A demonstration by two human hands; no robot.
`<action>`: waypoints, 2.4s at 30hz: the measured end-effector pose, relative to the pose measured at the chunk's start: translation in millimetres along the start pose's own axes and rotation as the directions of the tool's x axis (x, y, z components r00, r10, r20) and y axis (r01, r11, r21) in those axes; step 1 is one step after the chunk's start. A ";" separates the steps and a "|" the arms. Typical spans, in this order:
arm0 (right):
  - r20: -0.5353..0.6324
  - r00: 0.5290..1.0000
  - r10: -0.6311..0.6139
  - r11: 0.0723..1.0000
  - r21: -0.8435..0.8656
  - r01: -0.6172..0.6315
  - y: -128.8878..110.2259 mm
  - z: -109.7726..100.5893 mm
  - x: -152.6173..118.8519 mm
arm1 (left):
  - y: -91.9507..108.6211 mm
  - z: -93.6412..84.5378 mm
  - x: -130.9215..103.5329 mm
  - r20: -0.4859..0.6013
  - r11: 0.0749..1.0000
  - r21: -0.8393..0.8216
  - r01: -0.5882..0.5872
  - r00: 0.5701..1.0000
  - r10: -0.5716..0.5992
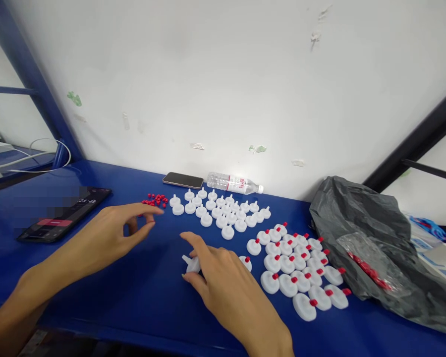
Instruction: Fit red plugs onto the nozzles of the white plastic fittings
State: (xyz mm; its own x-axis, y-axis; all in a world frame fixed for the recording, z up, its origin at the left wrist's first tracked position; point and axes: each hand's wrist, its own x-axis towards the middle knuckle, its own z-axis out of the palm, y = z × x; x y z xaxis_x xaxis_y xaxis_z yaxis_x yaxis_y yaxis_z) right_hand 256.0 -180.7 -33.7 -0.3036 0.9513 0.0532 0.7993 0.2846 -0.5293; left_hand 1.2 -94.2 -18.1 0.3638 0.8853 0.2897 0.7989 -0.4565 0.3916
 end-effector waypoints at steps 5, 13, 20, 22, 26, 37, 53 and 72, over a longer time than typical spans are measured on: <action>-0.087 0.996 -0.016 1.000 0.020 0.018 2.2 1.3 2.9 | 29.6 3.8 -9.0 0.020 0.932 -0.340 -0.125 0.990 0.140; -0.205 0.975 -0.084 0.990 0.095 0.106 -2.7 0.2 1.8 | 43.0 7.5 -13.3 0.140 0.860 -0.510 0.005 0.987 0.077; -0.207 0.971 -0.116 0.980 0.135 0.146 -3.6 -1.9 1.0 | 46.3 11.0 -15.2 0.178 0.844 -0.533 0.055 0.983 0.048; -0.214 0.967 -0.140 0.976 0.136 0.171 -3.1 -1.6 1.5 | 45.5 13.0 -15.2 0.180 0.846 -0.531 0.050 0.982 0.054; -0.335 0.929 -0.154 0.971 0.124 0.205 -2.6 1.2 4.5 | 45.7 13.9 -15.5 0.135 0.852 -0.523 0.030 0.990 0.048; -0.505 0.838 -0.204 0.883 0.274 0.380 -1.1 2.6 11.0 | 49.2 11.2 -16.1 0.151 0.783 -0.616 0.084 0.988 0.013; -0.477 0.847 -0.236 0.830 0.355 0.431 -4.1 -4.3 5.8 | 42.7 11.2 -35.9 0.323 0.883 -0.469 -0.025 0.926 0.197; -0.489 0.864 -0.123 0.990 -0.125 0.070 3.9 -26.3 -12.3 | 37.5 5.1 -14.5 0.157 0.953 -0.247 -0.175 0.963 0.218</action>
State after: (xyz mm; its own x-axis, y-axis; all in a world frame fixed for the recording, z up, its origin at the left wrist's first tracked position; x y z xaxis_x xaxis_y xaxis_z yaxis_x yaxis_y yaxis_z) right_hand 276.5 -188.1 -14.2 -0.1071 0.8443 0.5251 0.8344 0.3635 -0.4143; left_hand 28.4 -123.7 -12.1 0.5996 0.7674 0.2270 0.5793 -0.6119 0.5385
